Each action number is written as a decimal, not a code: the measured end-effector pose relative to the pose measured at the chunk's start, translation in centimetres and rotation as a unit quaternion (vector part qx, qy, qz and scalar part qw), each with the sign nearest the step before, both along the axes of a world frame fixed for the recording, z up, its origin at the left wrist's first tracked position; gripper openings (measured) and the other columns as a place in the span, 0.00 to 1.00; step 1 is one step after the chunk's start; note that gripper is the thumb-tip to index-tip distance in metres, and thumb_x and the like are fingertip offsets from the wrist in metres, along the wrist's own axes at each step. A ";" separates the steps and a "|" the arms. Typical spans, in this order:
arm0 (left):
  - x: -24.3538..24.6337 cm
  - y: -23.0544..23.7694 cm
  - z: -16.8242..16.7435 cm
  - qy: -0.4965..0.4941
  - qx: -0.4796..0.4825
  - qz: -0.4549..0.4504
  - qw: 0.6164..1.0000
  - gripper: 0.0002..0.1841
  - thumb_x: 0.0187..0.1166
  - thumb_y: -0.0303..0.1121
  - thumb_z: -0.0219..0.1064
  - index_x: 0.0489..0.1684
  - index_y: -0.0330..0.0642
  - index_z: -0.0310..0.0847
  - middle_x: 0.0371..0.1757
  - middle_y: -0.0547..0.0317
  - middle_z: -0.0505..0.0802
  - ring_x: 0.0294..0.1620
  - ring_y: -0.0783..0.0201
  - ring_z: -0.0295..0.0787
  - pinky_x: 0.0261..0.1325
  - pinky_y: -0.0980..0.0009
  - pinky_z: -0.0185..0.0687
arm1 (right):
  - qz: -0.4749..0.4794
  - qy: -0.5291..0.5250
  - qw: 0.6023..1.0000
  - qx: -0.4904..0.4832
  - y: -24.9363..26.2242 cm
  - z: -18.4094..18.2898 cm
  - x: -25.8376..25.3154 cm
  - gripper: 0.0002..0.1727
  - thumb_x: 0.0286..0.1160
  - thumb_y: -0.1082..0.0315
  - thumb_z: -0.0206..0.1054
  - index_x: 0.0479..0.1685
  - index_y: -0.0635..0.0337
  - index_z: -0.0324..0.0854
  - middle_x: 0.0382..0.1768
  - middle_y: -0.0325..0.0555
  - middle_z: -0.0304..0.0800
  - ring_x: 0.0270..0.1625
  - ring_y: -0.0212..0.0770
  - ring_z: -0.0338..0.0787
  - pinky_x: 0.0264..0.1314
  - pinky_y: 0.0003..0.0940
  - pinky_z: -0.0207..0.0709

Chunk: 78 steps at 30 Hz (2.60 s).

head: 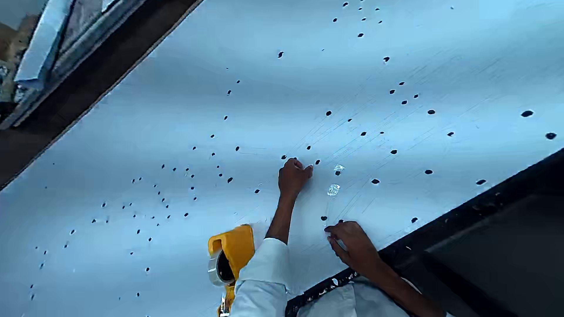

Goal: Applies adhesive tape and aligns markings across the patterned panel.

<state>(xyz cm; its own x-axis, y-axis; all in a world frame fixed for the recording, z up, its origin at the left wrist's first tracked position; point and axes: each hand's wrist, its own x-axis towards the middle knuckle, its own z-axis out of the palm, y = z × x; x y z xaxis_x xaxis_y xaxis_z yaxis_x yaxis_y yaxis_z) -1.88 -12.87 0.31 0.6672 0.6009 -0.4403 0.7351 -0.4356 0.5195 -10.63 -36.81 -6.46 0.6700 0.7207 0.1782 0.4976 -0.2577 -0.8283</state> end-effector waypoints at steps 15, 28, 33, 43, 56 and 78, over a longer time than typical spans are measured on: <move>-29.5 -0.8 6.9 -0.255 0.197 0.073 0.944 0.14 0.75 0.40 0.71 0.28 0.36 0.84 0.20 0.64 0.85 0.19 0.78 0.79 0.23 0.80 0.77 | 0.005 -0.041 0.999 -0.029 3.0 2.1 -2.7 0.17 0.80 0.56 0.61 0.53 0.54 0.91 0.36 0.38 0.93 0.40 0.42 0.92 0.55 0.53 0.83; -40.4 0.8 3.7 -0.234 -0.069 0.249 0.937 0.11 0.76 0.37 0.70 0.38 0.37 0.90 0.64 0.46 0.85 0.64 0.55 0.83 0.60 0.60 0.85 | 0.214 -0.102 0.971 -0.037 14.1 5.9 -16.8 0.18 0.74 0.49 0.70 0.51 0.50 0.92 0.37 0.40 0.96 0.40 0.44 0.94 0.55 0.54 0.82; -43.4 -1.6 5.4 -0.256 -0.021 0.232 0.938 0.13 0.76 0.39 0.66 0.36 0.38 0.90 0.48 0.55 0.92 0.52 0.65 0.86 0.47 0.69 0.81 | 0.134 -0.182 0.974 -0.036 13.9 5.9 -18.5 0.16 0.71 0.48 0.69 0.45 0.47 0.94 0.31 0.35 0.94 0.34 0.39 0.93 0.53 0.51 0.82; -43.5 -2.5 2.1 -0.346 -0.200 0.307 0.864 0.10 0.82 0.26 0.60 0.34 0.35 0.87 0.25 0.66 0.89 0.29 0.74 0.85 0.39 0.79 0.82 | 0.135 -0.118 0.983 -0.027 13.5 5.2 -18.4 0.17 0.71 0.49 0.73 0.49 0.49 0.94 0.30 0.35 0.94 0.34 0.37 0.91 0.55 0.49 0.82; -35.4 -8.2 1.6 -0.226 -0.368 0.276 0.859 0.07 0.83 0.24 0.60 0.40 0.33 0.85 0.22 0.67 0.88 0.18 0.77 0.80 0.24 0.80 0.79 | 0.016 -0.059 0.996 -0.062 4.0 4.7 -5.6 0.17 0.78 0.56 0.68 0.59 0.52 0.91 0.50 0.44 0.96 0.56 0.47 0.93 0.63 0.53 0.83; -6.5 -2.2 1.6 -0.047 0.031 -0.119 0.991 0.21 0.81 0.44 0.71 0.49 0.28 0.83 0.31 0.41 0.88 0.33 0.44 0.87 0.42 0.41 0.84 | -0.059 -0.111 0.982 -0.144 -2.4 0.3 0.6 0.21 0.86 0.48 0.57 0.66 0.43 0.88 0.76 0.34 0.85 0.79 0.42 0.81 0.80 0.55 0.68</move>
<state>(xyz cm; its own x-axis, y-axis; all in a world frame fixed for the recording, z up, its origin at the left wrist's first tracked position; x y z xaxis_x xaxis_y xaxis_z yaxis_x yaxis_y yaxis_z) -8.33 -15.10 1.88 0.8298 0.4452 -0.3366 0.5571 -0.6251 0.5467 -10.00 -39.22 -6.18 0.7192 0.6828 0.1285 0.6100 -0.5320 -0.5873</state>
